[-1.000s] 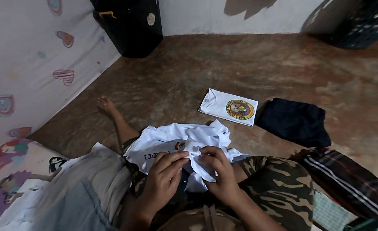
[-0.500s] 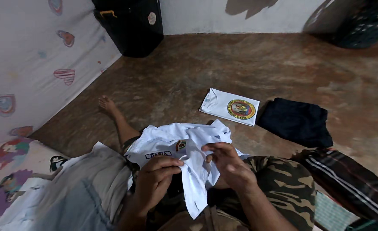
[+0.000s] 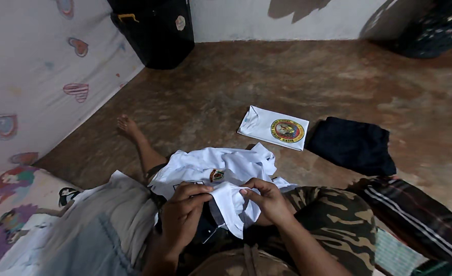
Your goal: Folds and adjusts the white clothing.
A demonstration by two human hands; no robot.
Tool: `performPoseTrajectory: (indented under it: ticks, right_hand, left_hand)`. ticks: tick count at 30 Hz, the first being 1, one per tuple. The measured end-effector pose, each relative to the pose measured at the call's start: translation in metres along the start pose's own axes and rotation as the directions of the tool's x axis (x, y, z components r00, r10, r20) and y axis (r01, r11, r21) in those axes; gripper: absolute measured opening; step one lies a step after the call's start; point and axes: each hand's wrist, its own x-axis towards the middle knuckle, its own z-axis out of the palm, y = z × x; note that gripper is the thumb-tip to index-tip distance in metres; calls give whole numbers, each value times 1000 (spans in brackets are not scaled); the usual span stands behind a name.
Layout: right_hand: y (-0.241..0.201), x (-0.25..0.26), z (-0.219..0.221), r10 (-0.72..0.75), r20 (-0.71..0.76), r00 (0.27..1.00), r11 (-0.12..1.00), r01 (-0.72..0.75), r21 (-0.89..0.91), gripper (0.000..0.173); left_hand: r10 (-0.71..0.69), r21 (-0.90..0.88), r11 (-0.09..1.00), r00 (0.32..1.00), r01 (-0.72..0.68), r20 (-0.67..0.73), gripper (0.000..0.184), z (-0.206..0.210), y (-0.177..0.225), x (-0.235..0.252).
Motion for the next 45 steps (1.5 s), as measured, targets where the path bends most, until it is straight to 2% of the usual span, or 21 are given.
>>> performPoseTrajectory:
  ticks: [3,5,7,10,12,15,17,19,21,24,26,28,30,31,33,36,38,40,42,45]
  right_hand:
    - [3,-3,2,-132,-16,991,969,125,-215,13]
    - [-2,-2,0,-242,30,970,918,239,-315,32]
    - [-15,-2,0,-311,78,947,893,319,-319,48]
    - [-32,-5,6,-375,160,913,873,406,-269,59]
    - [-34,-6,11,-387,179,905,875,421,-239,55]
    - [-28,-6,16,-405,145,903,858,430,-280,34]
    - [-26,-6,16,-420,114,900,852,434,-292,28]
    - [-27,-5,17,-410,79,908,867,416,-276,30]
    - [-27,-5,15,-379,52,924,891,380,-250,34]
    - [-30,-6,14,-346,40,937,913,347,-213,37]
    - [-31,-6,13,-327,20,945,925,324,-197,37]
    - [-32,-6,13,-317,-14,948,933,309,-184,36]
    - [-32,-5,13,-304,-39,952,938,292,-185,33]
    - [-32,-5,13,-294,-51,955,941,279,-191,30]
    - [-31,-5,12,-266,-71,961,945,246,-216,19]
    - [-31,-6,11,-215,-76,974,959,195,-207,13]
    - [-32,-8,13,-163,-78,983,977,150,-149,12]
    - [-36,-10,18,-93,-83,992,994,88,-68,11]
    - [-41,-11,22,-32,-81,996,999,31,-8,9]
    - [-42,-11,27,-12,-82,997,1000,13,13,7]
  left_hand:
    - [-104,58,993,994,102,17,19,-2,2,4]
    - [-141,83,987,990,139,23,23,-4,0,8]
    - [-153,93,984,988,149,32,26,-4,-2,11]
    - [-179,45,983,982,177,53,26,0,-4,13]
    - [-199,26,980,978,198,61,26,3,-5,12]
    - [-219,-10,975,972,220,81,26,6,-7,10]
    - [-214,16,977,970,213,114,28,5,-7,9]
    - [-140,98,987,972,123,187,31,0,-7,7]
    - [-18,147,989,953,-28,303,34,-5,-2,4]
    - [109,140,970,867,-201,487,43,-11,3,1]
    - [113,196,941,802,-275,586,53,-13,1,-1]
    - [72,278,906,765,-319,640,45,-14,-1,-4]
    - [59,314,890,767,-330,639,25,-12,-2,-5]
    - [54,322,894,789,-312,612,20,-10,-2,-6]
    - [38,336,912,864,-236,503,26,-4,-2,-8]
    - [-97,370,929,951,-20,292,29,6,0,-9]
    - [-276,346,916,944,200,183,26,12,6,-8]
    - [-411,283,889,900,360,147,23,16,10,-7]
    - [-467,219,876,871,430,155,21,19,11,-6]
    - [-472,192,877,863,440,179,22,21,12,-5]
